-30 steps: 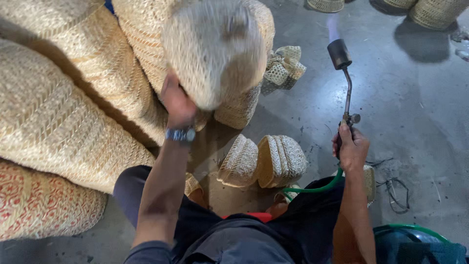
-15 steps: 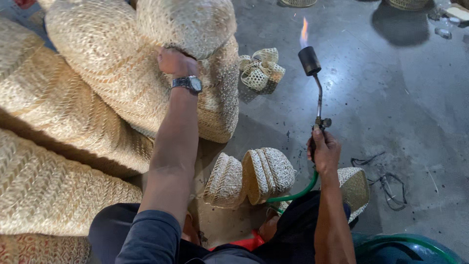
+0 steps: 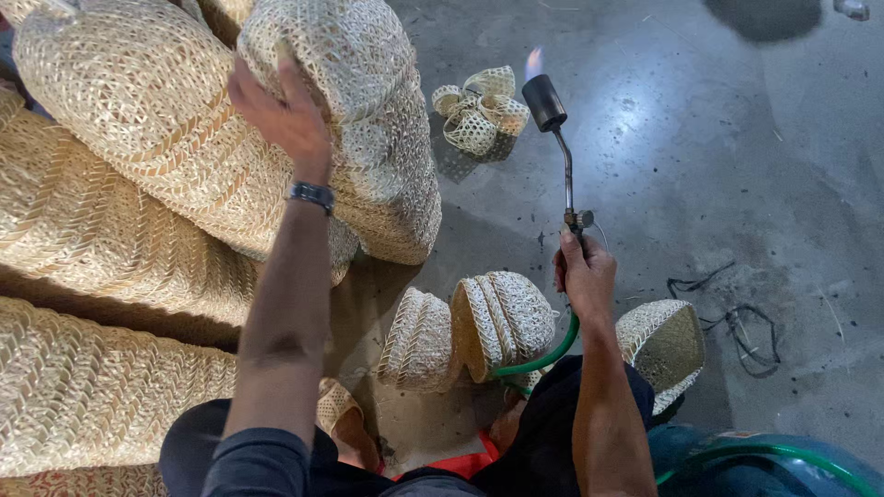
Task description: The person uses a blowtorch to singe the surface of woven baskets, turning and moving the flame over different sides of each basket.
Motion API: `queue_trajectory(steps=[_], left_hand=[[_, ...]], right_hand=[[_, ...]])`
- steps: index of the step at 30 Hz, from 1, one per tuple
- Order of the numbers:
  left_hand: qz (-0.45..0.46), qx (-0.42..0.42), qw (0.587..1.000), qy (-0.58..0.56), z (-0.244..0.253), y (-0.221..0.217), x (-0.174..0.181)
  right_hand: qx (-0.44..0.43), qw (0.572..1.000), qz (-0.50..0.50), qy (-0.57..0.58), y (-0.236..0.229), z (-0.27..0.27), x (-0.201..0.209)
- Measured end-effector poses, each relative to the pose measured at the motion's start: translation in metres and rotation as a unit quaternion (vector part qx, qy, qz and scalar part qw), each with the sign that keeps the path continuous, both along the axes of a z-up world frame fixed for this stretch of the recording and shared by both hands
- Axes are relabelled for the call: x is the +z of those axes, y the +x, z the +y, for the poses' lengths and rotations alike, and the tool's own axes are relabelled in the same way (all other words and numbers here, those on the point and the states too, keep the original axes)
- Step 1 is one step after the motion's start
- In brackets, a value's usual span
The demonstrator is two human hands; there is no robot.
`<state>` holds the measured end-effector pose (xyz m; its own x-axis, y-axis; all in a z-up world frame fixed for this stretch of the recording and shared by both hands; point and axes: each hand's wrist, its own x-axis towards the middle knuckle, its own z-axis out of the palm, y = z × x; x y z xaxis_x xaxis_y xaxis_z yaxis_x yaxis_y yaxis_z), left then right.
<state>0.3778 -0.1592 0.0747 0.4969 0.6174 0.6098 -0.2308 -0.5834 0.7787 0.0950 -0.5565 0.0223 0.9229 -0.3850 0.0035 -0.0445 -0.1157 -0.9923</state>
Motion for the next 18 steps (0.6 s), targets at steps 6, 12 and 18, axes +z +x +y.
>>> queue_trajectory(steps=[6,12,18], left_hand=[[0.223,-0.141,0.920,0.290,-0.012,-0.042,0.083],[0.278,-0.107,0.883,0.362,-0.020,-0.053,0.081],[0.236,-0.084,0.882,0.399,-0.022,-0.056,0.058]], right_hand=[[-0.002,1.000,0.003,0.014,0.011,-0.004,-0.008],[-0.006,1.000,0.004,-0.024,0.014,-0.007,-0.017],[-0.002,0.999,0.027,-0.040,0.012,-0.005,-0.013]])
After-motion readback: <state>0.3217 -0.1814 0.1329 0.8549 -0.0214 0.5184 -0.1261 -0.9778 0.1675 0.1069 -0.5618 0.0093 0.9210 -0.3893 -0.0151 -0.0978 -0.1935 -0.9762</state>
